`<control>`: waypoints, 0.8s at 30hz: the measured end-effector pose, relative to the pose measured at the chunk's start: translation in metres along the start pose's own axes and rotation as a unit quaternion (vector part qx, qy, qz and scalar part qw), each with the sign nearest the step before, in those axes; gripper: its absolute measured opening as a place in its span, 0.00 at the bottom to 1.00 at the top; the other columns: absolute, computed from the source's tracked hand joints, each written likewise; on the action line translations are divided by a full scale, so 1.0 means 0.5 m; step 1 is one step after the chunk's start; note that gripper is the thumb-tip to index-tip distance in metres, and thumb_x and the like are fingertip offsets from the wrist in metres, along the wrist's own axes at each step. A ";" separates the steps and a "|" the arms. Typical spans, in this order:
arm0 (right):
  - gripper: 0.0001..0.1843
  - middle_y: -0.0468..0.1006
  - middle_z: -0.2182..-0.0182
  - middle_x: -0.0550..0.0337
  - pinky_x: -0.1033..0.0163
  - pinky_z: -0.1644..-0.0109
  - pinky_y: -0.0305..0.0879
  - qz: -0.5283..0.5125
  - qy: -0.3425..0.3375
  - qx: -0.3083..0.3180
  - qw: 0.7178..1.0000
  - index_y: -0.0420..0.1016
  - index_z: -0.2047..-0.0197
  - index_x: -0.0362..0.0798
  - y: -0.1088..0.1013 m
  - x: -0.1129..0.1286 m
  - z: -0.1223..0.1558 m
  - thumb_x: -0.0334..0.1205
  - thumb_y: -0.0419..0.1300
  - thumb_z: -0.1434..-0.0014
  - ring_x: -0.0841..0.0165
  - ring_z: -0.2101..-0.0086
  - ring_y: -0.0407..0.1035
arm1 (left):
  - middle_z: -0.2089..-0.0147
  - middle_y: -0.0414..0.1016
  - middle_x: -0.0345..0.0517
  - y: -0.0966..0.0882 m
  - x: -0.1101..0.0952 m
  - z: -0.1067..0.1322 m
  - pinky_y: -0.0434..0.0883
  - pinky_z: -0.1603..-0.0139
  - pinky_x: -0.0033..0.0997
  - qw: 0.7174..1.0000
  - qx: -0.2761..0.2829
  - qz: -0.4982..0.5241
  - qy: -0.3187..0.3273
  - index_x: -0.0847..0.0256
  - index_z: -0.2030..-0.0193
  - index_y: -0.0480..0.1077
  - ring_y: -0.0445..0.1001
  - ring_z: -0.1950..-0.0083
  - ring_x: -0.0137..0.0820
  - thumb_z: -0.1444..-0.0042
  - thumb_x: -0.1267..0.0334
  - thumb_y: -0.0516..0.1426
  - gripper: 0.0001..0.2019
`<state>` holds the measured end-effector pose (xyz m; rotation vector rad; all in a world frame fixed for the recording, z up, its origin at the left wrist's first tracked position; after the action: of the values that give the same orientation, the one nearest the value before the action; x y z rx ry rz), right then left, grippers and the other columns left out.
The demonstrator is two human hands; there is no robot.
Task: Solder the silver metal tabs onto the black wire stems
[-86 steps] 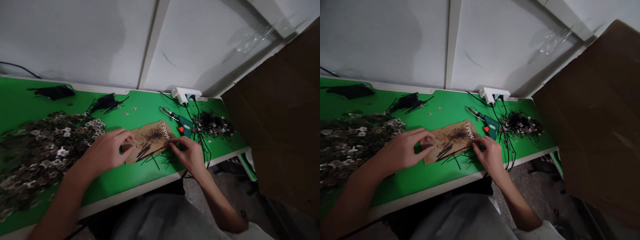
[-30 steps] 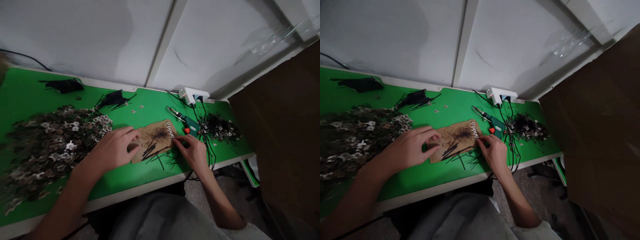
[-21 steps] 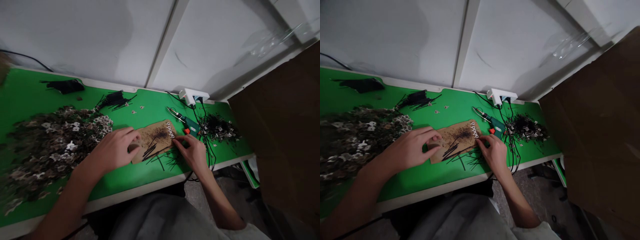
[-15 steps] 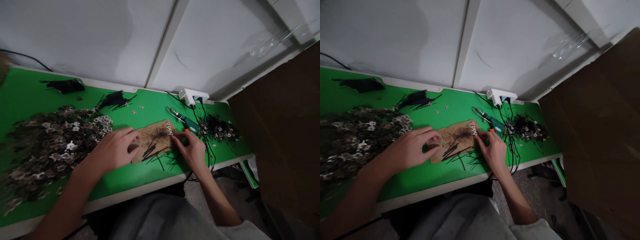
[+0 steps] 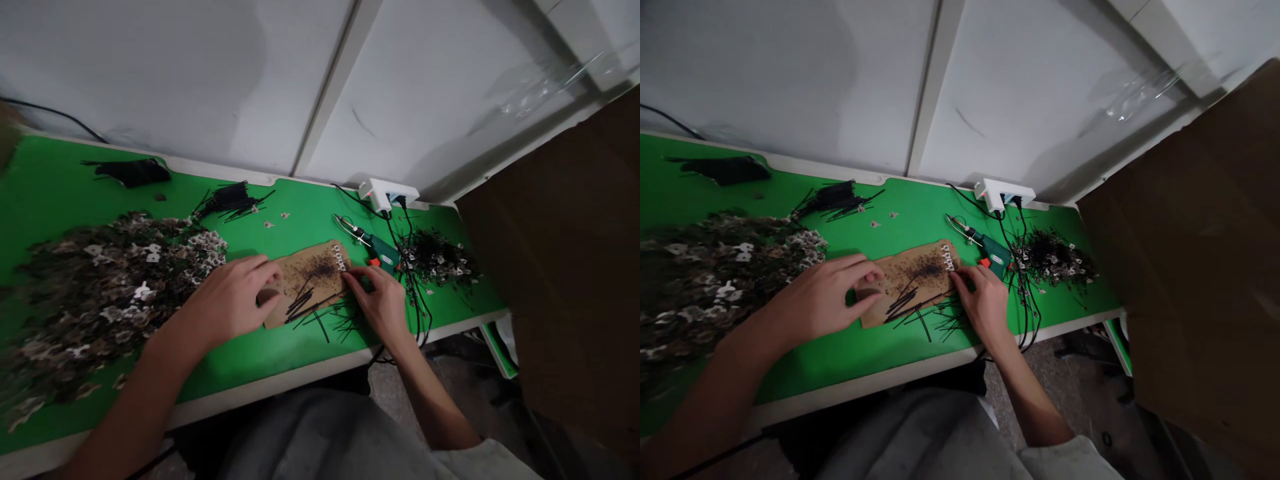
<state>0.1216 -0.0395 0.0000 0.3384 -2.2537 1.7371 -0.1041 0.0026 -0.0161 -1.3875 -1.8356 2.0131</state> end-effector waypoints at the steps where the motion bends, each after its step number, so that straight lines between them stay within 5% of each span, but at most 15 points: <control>1: 0.12 0.84 0.66 0.55 0.58 0.59 0.70 -0.002 -0.001 -0.001 1.000 0.81 0.62 0.51 -0.001 0.000 0.000 0.47 0.59 0.33 0.60 0.65 0.77 | 0.60 0.76 0.46 0.000 0.000 0.000 0.71 0.58 0.38 1.000 0.000 0.001 0.001 0.58 0.57 0.72 0.76 0.59 0.39 0.40 0.63 0.55 0.07; 24: 0.10 0.83 0.66 0.54 0.57 0.60 0.70 -0.011 -0.024 -0.047 0.999 0.80 0.63 0.49 -0.025 -0.021 -0.010 0.45 0.62 0.34 0.60 0.66 0.77 | 0.59 0.76 0.47 0.005 0.000 0.000 0.69 0.58 0.38 1.000 0.009 -0.004 0.007 0.59 0.56 0.71 0.76 0.58 0.39 0.39 0.62 0.53 0.09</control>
<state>0.1363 -0.0377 0.0086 0.3875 -2.3469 1.6208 -0.1031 0.0020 -0.0181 -1.3836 -1.8096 2.0056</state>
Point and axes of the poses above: each hand's wrist, its own z-axis away from the middle knuckle, its own y-axis out of the palm, x = y × z, the point moved 9 cm from there along -z, towards the middle knuckle
